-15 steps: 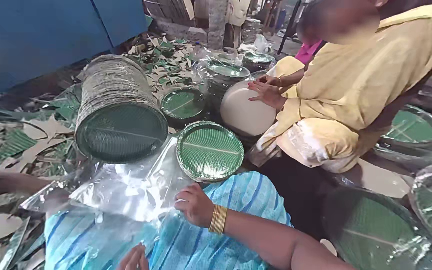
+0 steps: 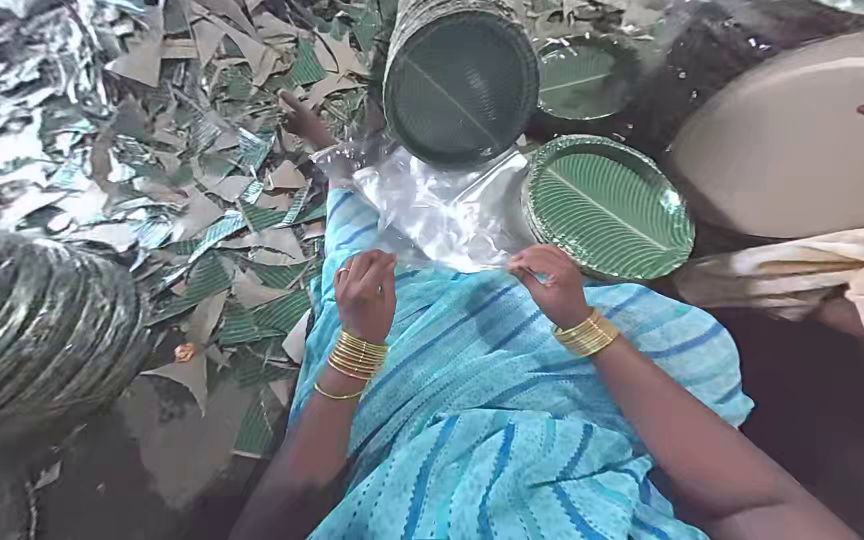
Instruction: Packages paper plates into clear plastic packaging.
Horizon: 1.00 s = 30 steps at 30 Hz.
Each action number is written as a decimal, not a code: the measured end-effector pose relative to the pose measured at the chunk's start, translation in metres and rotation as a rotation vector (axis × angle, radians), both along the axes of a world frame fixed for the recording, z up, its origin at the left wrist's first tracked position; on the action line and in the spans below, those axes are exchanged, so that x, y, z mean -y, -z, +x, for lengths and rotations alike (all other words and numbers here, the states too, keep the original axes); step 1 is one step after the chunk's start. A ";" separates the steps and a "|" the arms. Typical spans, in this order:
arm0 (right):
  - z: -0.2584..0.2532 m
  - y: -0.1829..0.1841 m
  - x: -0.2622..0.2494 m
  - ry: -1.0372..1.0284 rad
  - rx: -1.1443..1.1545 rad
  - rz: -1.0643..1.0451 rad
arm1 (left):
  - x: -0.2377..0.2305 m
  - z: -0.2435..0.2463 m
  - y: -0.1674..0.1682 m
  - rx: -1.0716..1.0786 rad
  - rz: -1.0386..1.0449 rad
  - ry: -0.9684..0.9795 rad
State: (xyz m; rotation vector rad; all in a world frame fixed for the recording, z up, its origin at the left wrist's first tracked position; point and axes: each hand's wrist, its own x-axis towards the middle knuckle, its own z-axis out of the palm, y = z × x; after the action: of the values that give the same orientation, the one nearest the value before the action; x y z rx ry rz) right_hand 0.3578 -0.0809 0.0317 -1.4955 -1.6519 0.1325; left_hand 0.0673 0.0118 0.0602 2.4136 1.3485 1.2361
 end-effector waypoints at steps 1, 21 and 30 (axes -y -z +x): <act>0.001 -0.003 0.000 -0.010 -0.004 -0.010 | -0.001 -0.002 -0.001 0.010 -0.002 0.002; -0.038 0.001 0.017 -0.157 0.181 -0.024 | 0.083 0.024 0.000 0.298 -0.324 0.178; -0.060 0.010 0.027 -0.231 0.398 0.032 | 0.055 0.048 0.005 0.500 -1.119 0.094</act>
State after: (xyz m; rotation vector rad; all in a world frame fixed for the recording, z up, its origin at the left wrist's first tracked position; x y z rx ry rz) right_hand 0.2977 -0.1075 0.0221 -1.3627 -2.1333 -0.0715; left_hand 0.1154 -0.0429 0.0550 1.2693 1.2332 0.6619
